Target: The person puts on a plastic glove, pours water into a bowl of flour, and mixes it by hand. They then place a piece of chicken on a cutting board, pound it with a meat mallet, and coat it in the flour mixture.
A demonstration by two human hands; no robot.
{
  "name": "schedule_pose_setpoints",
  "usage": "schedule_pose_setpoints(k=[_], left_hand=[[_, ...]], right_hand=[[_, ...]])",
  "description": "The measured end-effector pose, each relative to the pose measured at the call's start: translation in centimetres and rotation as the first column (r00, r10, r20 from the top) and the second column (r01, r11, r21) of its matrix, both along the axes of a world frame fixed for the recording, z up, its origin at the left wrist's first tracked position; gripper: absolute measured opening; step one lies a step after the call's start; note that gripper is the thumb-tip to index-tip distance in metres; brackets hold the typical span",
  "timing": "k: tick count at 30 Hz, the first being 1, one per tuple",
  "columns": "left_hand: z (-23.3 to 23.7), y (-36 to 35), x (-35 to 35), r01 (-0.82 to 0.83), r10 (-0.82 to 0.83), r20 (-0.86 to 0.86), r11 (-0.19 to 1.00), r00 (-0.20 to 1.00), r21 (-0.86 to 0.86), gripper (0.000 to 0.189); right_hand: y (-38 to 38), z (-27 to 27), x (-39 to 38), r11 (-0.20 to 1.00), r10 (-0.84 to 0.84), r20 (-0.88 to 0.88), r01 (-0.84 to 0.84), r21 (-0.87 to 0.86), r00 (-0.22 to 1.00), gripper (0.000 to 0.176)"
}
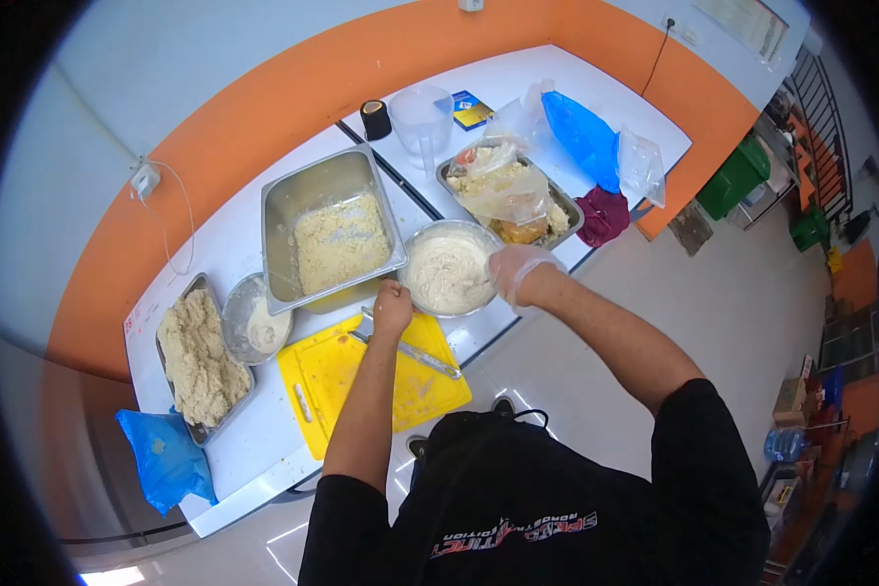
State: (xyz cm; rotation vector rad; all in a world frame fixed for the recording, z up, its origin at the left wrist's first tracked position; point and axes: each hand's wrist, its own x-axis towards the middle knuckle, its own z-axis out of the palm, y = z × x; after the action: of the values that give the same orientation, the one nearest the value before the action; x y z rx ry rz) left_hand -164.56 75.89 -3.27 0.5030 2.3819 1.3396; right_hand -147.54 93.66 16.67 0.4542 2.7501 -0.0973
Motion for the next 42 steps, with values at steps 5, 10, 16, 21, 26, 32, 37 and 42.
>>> schedule_pose_setpoints(k=[5,10,16,21,26,32,37,42], left_hand=[[0.5,-0.2,0.2,0.056,-0.066,0.117,0.994,0.991,0.092,0.015],[5.1,-2.4,0.8,0.213,-0.216,-0.004,0.965,0.976,-0.152,0.027],[19.2,4.7,-2.4,0.208,-0.238,-0.312,0.970,0.920,-0.126,0.033],[14.1,16.7,-11.0,0.082,-0.064,-0.286,0.995,0.956,0.054,0.048],[6.7,26.0,-17.2,-0.105,0.096,-0.372,0.994,0.923,-0.003,0.056],[5.5,28.4,-19.4,-0.141,0.104,0.106,0.886,0.989,0.442,0.028],[9.1,27.0,-19.6,-0.145,0.120,0.083,0.762,0.989,0.632,0.019],[14.0,23.3,-18.8,-0.012,-0.004,0.019,0.642,1.000,0.767,0.020]], right_hand=[[0.2,-1.9,-1.2,0.994,-0.060,-0.081,0.053,-0.094,0.995,0.022],[1.9,-3.7,0.1,0.993,-0.066,-0.138,0.051,-0.106,0.988,0.024],[1.4,-4.8,2.3,0.983,-0.066,-0.209,0.027,-0.183,0.976,0.020],[1.3,-6.5,3.1,0.964,-0.097,-0.237,0.033,-0.262,0.967,0.020],[1.1,-7.2,3.5,0.927,-0.199,-0.279,0.088,-0.364,0.939,0.020],[2.3,-7.7,3.8,0.883,-0.183,-0.253,0.046,-0.467,0.950,0.022],[2.6,-8.5,3.6,0.902,-0.151,-0.278,0.017,-0.431,0.948,0.023],[2.7,-9.7,3.3,0.900,-0.170,-0.286,0.031,-0.434,0.943,0.023]])
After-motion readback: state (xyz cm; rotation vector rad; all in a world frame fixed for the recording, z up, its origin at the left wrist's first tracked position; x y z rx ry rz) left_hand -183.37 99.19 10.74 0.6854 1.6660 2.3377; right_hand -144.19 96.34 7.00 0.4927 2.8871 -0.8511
